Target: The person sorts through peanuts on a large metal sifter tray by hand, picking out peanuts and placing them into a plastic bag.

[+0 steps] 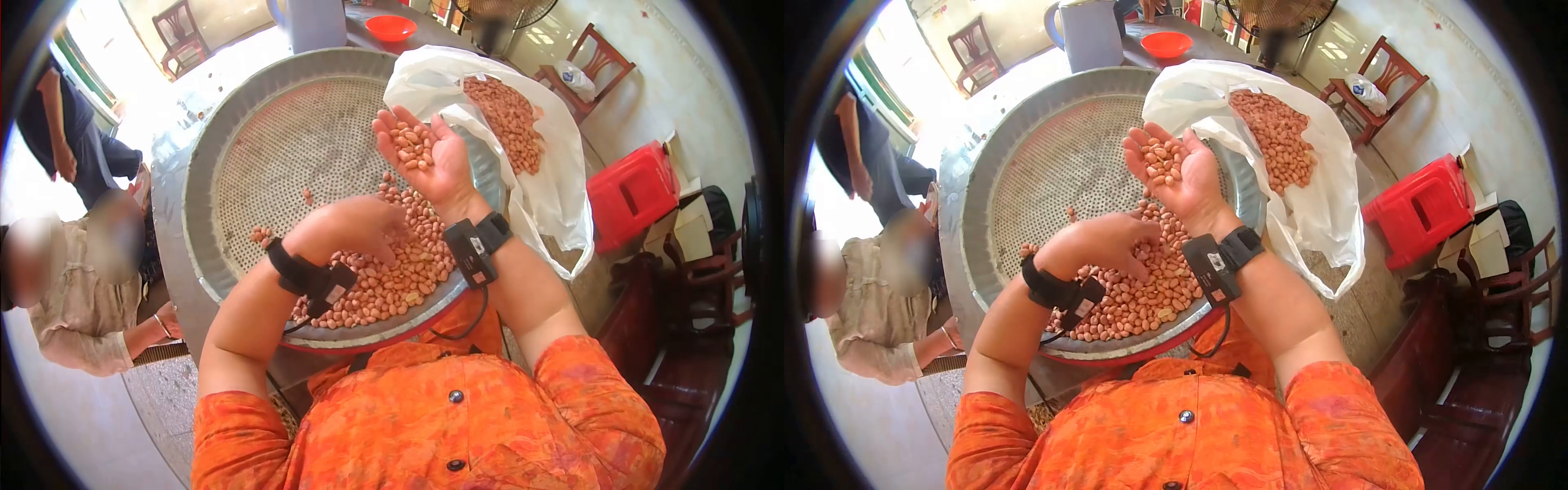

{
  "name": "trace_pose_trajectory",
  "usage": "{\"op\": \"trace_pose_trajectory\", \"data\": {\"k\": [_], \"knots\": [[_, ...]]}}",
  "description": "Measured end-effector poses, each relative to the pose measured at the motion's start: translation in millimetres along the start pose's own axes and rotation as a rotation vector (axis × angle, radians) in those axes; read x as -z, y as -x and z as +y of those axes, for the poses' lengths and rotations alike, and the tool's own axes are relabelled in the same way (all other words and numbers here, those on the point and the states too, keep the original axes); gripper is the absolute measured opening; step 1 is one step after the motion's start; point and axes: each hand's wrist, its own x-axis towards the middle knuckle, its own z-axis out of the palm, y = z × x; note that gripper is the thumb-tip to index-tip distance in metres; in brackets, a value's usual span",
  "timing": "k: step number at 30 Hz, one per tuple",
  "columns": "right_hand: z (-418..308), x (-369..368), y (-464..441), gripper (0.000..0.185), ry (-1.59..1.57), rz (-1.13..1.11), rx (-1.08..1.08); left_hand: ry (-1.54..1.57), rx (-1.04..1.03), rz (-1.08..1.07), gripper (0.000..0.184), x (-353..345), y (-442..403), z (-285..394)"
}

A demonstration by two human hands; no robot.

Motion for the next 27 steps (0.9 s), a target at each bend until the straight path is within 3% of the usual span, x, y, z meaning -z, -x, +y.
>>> {"op": "trace_pose_trajectory", "data": {"k": [2,3,4,6,8,11,12,14,15,16,17,20,21,22,24,27], "knots": [[-9.0,17.9,-5.5,0.051,0.000,-0.039,-0.035,-0.014,0.113,-0.234,0.034,-4.5,-3.6,10.3],[-7.6,14.5,-4.4,0.050,0.002,-0.082,-0.071,-0.045,0.091,-0.188,0.022,-8.1,-3.6,9.2],[-5.1,11.9,-4.3,0.050,0.000,-0.078,-0.072,-0.041,0.092,-0.190,0.022,-6.8,-2.9,5.3],[1.2,2.6,-3.5,0.050,0.114,0.168,0.056,-0.008,0.186,-0.158,0.015,6.2,0.0,-6.9],[3.8,0.5,-2.1,0.051,0.168,0.179,0.034,-0.043,0.439,-0.082,0.010,33.4,9.3,-4.5],[10.6,-1.6,-2.1,0.051,0.323,0.236,-0.089,-0.082,0.383,0.297,0.010,41.7,22.9,-25.3],[13.7,-0.5,-2.7,0.052,0.430,0.284,-0.187,-0.077,0.396,0.294,0.010,42.7,22.8,-23.6],[20.1,2.7,-5.7,0.052,0.420,0.302,-0.279,0.026,0.221,0.479,0.013,44.8,16.2,-10.4],[23.0,2.8,-5.4,0.051,0.554,0.249,-0.302,0.034,0.234,0.476,0.013,42.1,12.4,-7.1],[25.6,5.1,-4.6,0.050,0.686,0.197,-0.325,0.101,0.141,0.616,0.015,37.8,8.8,-4.1],[24.6,8.4,-6.0,0.046,0.587,0.203,-0.388,0.164,0.044,0.757,0.018,36.4,7.9,-4.0],[10.9,17.5,-12.8,0.040,0.419,0.057,-0.487,0.292,0.070,0.911,0.021,44.1,11.0,-14.5],[16.5,3.8,-7.9,0.030,0.476,0.131,-0.379,0.072,0.051,1.015,0.019,47.2,11.2,-22.6],[14.0,4.6,-7.7,0.030,0.478,0.136,-0.381,0.078,0.053,1.017,0.019,47.8,14.3,-29.9],[4.7,5.1,-9.1,0.021,0.412,0.046,-0.353,-0.047,0.261,0.838,0.016,48.4,19.7,-41.7],[3.7,5.3,-8.4,0.019,0.486,0.081,-0.310,-0.123,0.332,0.721,0.015,45.9,22.1,-50.5]]}}
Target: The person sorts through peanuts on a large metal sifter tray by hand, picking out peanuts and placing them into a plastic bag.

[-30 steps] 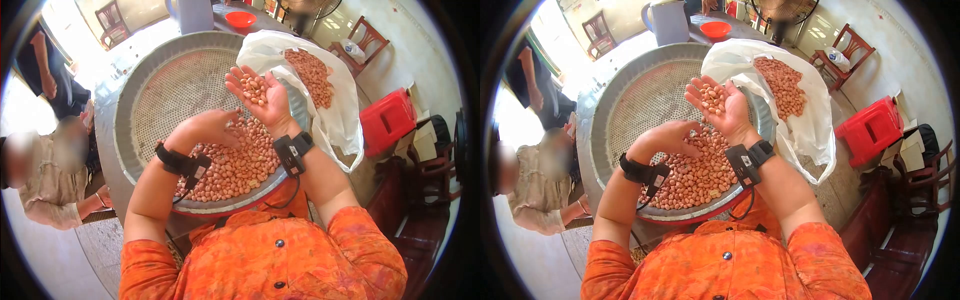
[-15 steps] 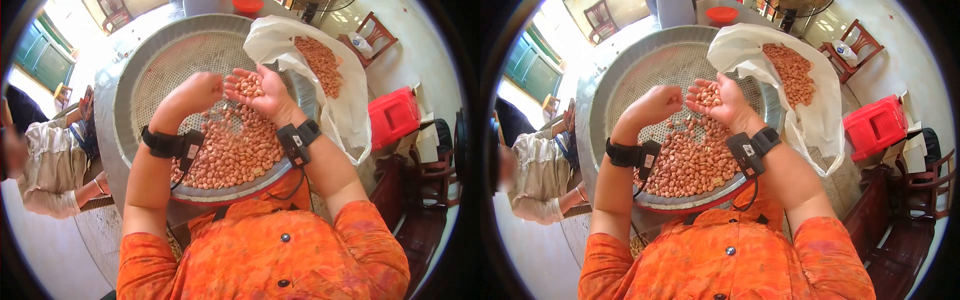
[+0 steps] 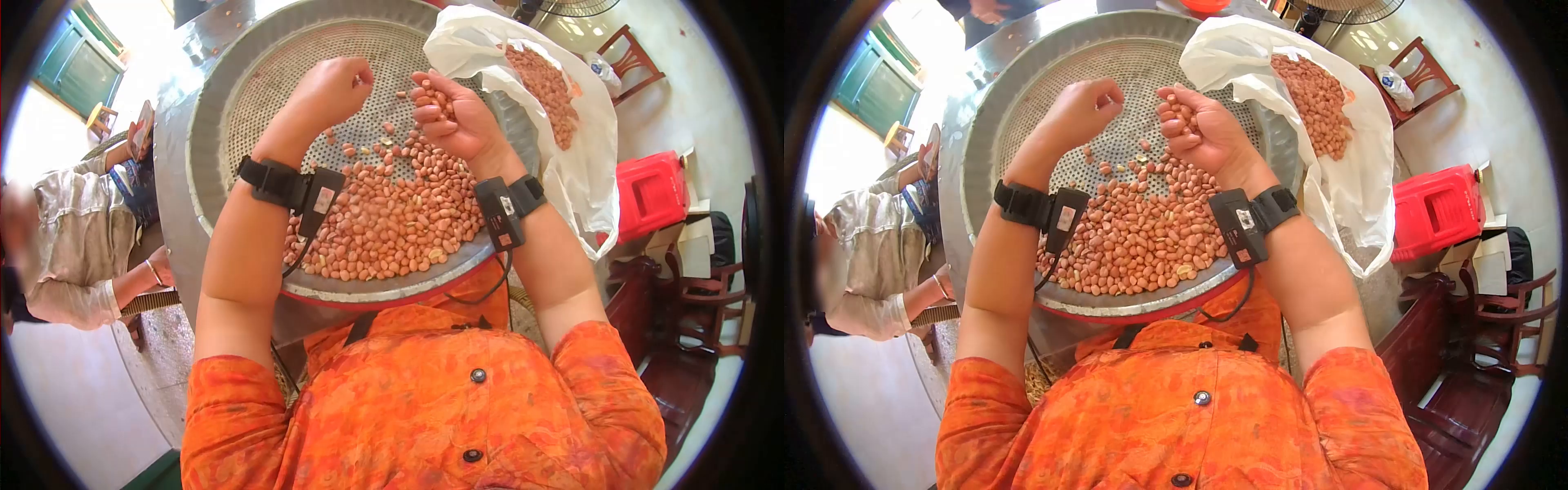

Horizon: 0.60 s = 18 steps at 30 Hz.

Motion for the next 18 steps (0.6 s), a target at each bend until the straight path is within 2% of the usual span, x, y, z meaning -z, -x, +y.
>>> {"op": "trace_pose_trajectory", "data": {"k": [2,3,5,7,9,11,15,17,18], "knots": [[-0.7,-1.6,1.8,0.018,0.035,0.025,0.025,-0.064,0.093,-0.241,0.015,1.1,1.8,-2.5],[-1.8,-4.0,3.2,0.018,0.063,0.025,0.019,-0.062,0.088,-0.234,0.015,3.4,3.4,-0.1],[-6.7,-8.0,7.5,0.019,0.098,0.030,0.015,-0.096,0.160,-0.564,0.015,5.1,8.6,4.8],[-21.0,-23.5,17.5,0.017,-0.012,-0.126,0.069,-0.156,0.113,-0.584,0.013,-1.7,12.1,6.6],[-43.2,-35.8,34.9,0.016,0.002,-0.140,0.099,-0.285,0.024,-0.626,0.012,-12.4,12.6,9.8],[-70.0,-37.5,51.7,0.016,-0.052,-0.306,0.115,-0.328,-0.005,-0.576,0.010,-16.8,13.9,19.5],[-117.0,-14.5,88.8,0.015,0.095,-0.172,0.286,-0.412,0.058,-0.696,0.020,-15.5,12.8,34.6],[-128.0,-6.0,101.2,0.016,0.300,0.215,0.399,-0.393,0.047,-0.668,0.021,-11.3,16.5,39.4],[-138.5,9.2,104.2,0.016,0.306,0.216,0.401,-0.390,0.044,-0.664,0.021,-15.5,16.7,35.0]]}}
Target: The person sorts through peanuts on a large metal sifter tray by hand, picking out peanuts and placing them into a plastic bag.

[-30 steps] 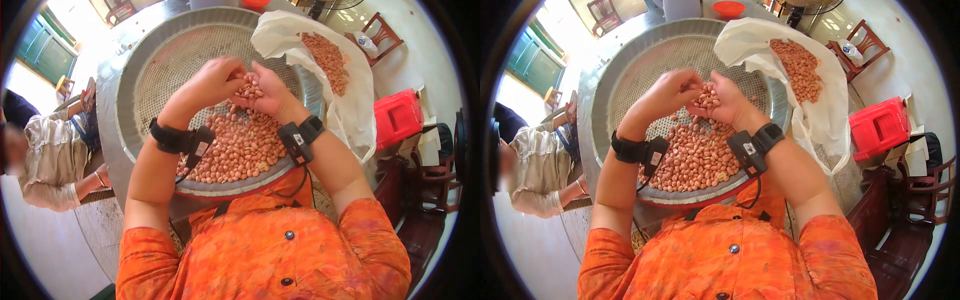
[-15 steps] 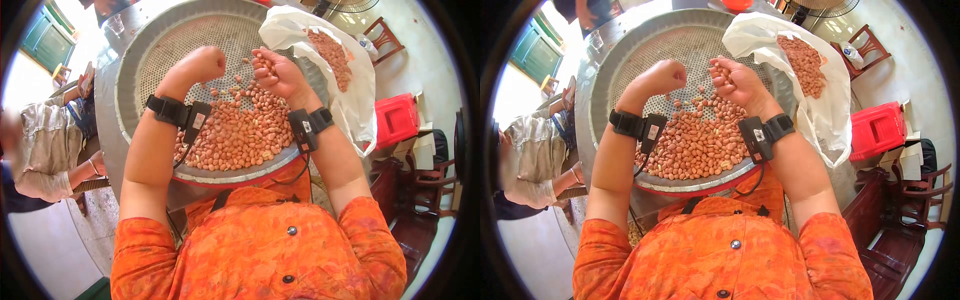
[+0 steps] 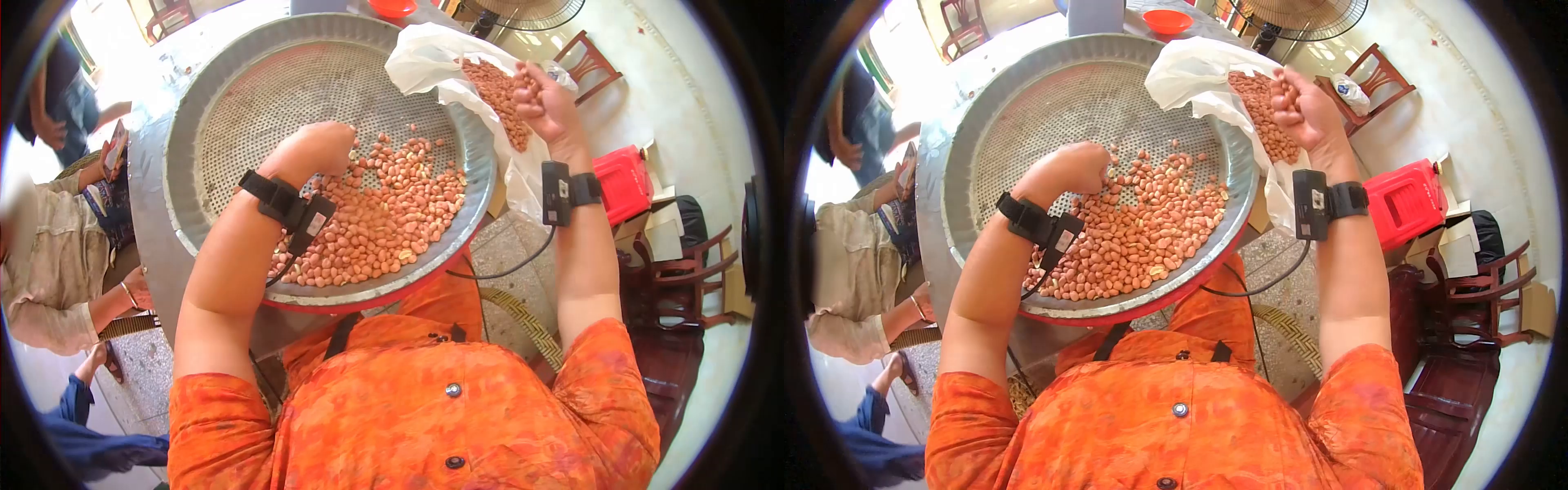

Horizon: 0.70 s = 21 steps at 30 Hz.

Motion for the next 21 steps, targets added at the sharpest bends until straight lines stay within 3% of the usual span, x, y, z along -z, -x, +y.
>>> {"op": "trace_pose_trajectory", "data": {"k": [2,3,5,7,9,12,14,16,18,19,21], "knots": [[-3.8,39.9,-15.2,0.018,0.328,0.138,-0.161,0.008,-0.110,0.078,0.015,-16.4,-11.2,-7.5],[1.9,39.9,-15.9,0.018,0.329,0.140,-0.155,0.005,-0.114,0.081,0.015,-19.8,-14.1,-7.8],[16.7,33.7,-19.0,0.023,0.708,0.529,-0.019,0.002,-0.097,0.046,0.018,-21.8,-17.2,-7.3],[16.1,35.1,-24.1,0.033,0.710,0.428,-0.053,0.010,-0.103,0.053,0.016,-22.2,-16.0,-9.6],[22.5,23.3,-28.2,0.039,1.220,0.675,0.114,0.129,-0.102,0.191,0.014,-27.8,-17.0,-16.0],[23.6,-12.1,-16.1,0.028,1.278,0.432,0.362,0.018,-0.027,0.037,0.021,-12.4,-11.7,-5.1],[38.3,-47.2,-1.9,0.020,1.225,0.279,0.562,0.052,-0.019,0.065,0.014,-14.0,-11.3,-9.9],[63.9,-82.3,18.1,0.022,1.129,0.091,0.446,0.088,-0.011,0.092,0.007,-11.4,-11.2,-14.7],[87.2,-102.1,28.6,0.024,1.467,-0.199,0.507,0.115,0.094,0.083,0.010,-1.7,-11.1,-19.2],[96.3,-111.0,32.2,0.028,1.475,-0.273,0.263,0.113,0.097,0.078,0.010,-3.2,-11.9,-21.3],[121.3,-91.9,12.4,0.040,1.711,-0.316,0.222,0.267,-0.011,0.481,0.015,-10.4,-16.3,-26.3]]}}
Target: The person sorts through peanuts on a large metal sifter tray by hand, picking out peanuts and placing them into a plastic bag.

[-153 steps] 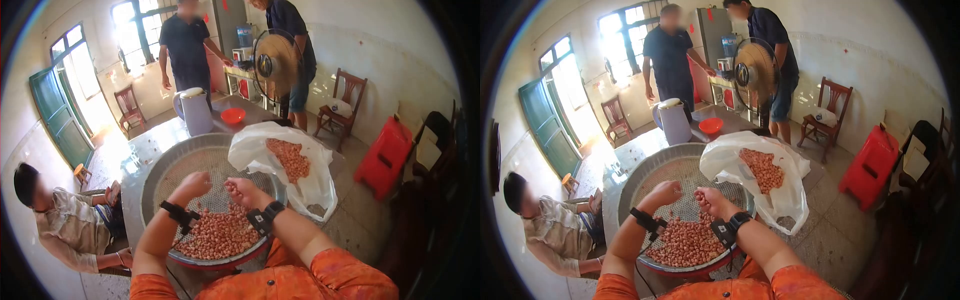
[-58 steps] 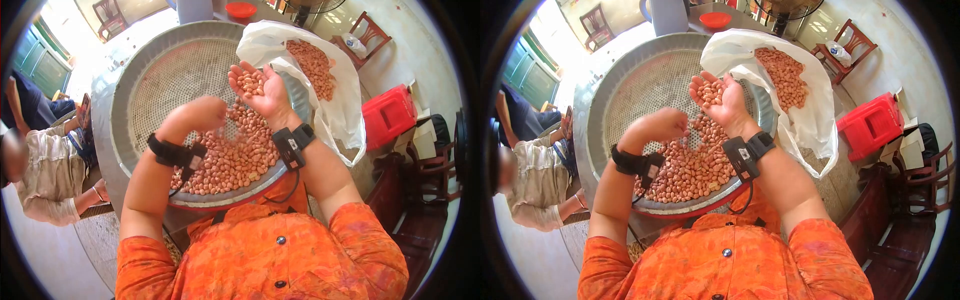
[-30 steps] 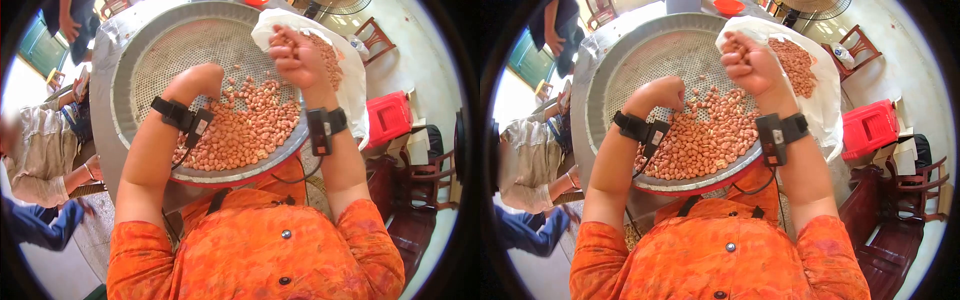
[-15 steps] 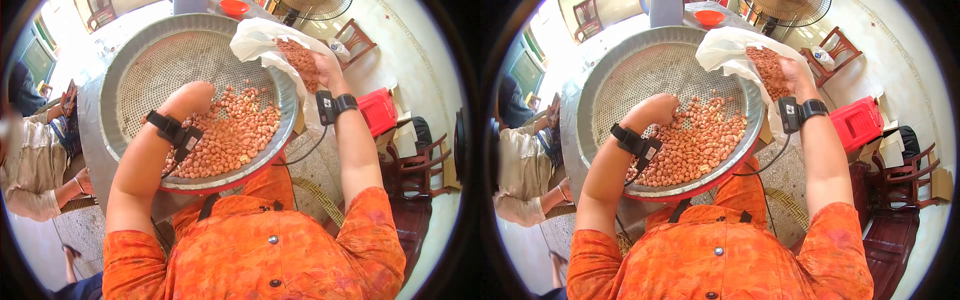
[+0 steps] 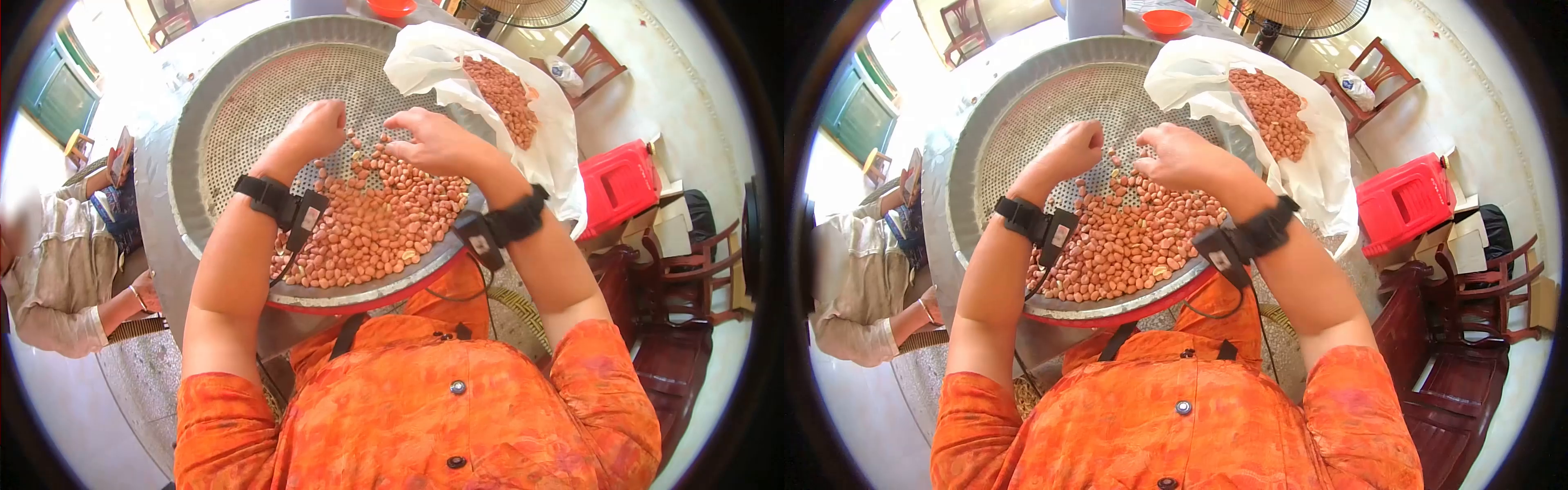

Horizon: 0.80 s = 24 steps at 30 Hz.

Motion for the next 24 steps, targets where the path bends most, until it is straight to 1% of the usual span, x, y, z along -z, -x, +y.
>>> {"op": "trace_pose_trajectory", "data": {"k": [1,2,3,4,5,6,7,8,9,10,12,13,14,15,16,18,20,21,22,24], "knots": [[12.3,-7.2,-7.6,0.040,-0.003,-0.002,0.002,0.051,-0.044,0.011,0.018,-7.6,-3.6,-4.1],[24.4,-12.3,-14.6,0.048,0.087,-0.058,-0.112,0.053,-0.040,0.009,0.018,-19.5,-3.9,-7.1],[25.0,-12.5,-16.4,0.057,0.177,-0.115,-0.226,0.068,-0.076,0.056,0.016,-25.0,-1.6,-2.8],[26.8,-11.0,-14.7,0.057,0.176,-0.117,-0.223,0.081,-0.112,0.106,0.016,-27.9,-1.6,-0.6],[29.6,-8.2,-10.9,0.065,0.139,-0.231,-0.241,0.080,-0.124,-0.020,0.017,-28.0,-4.1,-1.0],[26.6,-5.8,-6.1,0.073,0.102,-0.347,-0.262,0.084,-0.122,-0.023,0.017,-26.9,-3.5,5.2],[21.0,-6.3,1.1,0.078,0.141,-0.363,-0.275,0.108,-0.108,-0.177,0.019,-26.6,-3.1,12.2],[17.9,-10.1,7.6,0.078,0.141,-0.367,-0.280,0.134,-0.096,-0.332,0.020,-26.5,-2.5,19.4],[14.6,-14.1,12.5,0.079,0.112,-0.355,-0.192,0.139,-0.070,-0.463,0.022,-22.9,-0.5,28.3],[11.6,-18.0,15.4,0.080,0.083,-0.343,-0.102,0.143,-0.071,-0.463,0.022,-25.7,0.4,30.9],[6.6,-31.1,16.6,0.080,0.041,-0.372,-0.125,0.089,-0.244,-0.533,0.025,-29.7,2.2,34.4],[3.0,-37.6,18.9,0.080,0.028,-0.344,-0.087,0.116,-0.230,-0.589,0.031,-30.2,3.3,35.6],[-0.9,-43.0,20.9,0.080,0.015,-0.318,-0.049,0.120,-0.229,-0.590,0.031,-29.5,3.0,35.7],[-9.1,-42.0,22.2,0.071,-0.054,-0.322,-0.013,0.240,-0.051,-0.728,0.033,-13.4,6.0,45.9],[-8.4,-47.3,21.6,0.071,-0.055,-0.327,-0.012,0.359,0.131,-0.860,0.035,-4.7,8.2,51.2],[-4.2,-59.6,19.8,0.058,-0.314,-0.180,0.007,0.392,0.111,-0.878,0.036,-5.7,6.9,46.2],[-25.6,-37.9,13.1,0.041,-0.736,-0.357,-0.345,0.599,0.097,-0.826,0.036,-6.5,7.5,39.4],[-5.2,-46.7,1.6,0.029,-0.842,-0.339,-0.408,0.624,0.103,-0.770,0.032,-8.9,4.3,34.4],[-2.4,-41.4,-3.1,0.020,-0.928,-0.281,-0.418,0.648,0.110,-0.714,0.029,-6.6,2.5,32.6],[4.8,-26.1,-13.1,0.015,-1.187,-0.242,-0.371,0.858,0.216,-0.631,0.023,7.9,1.2,27.0]]}}
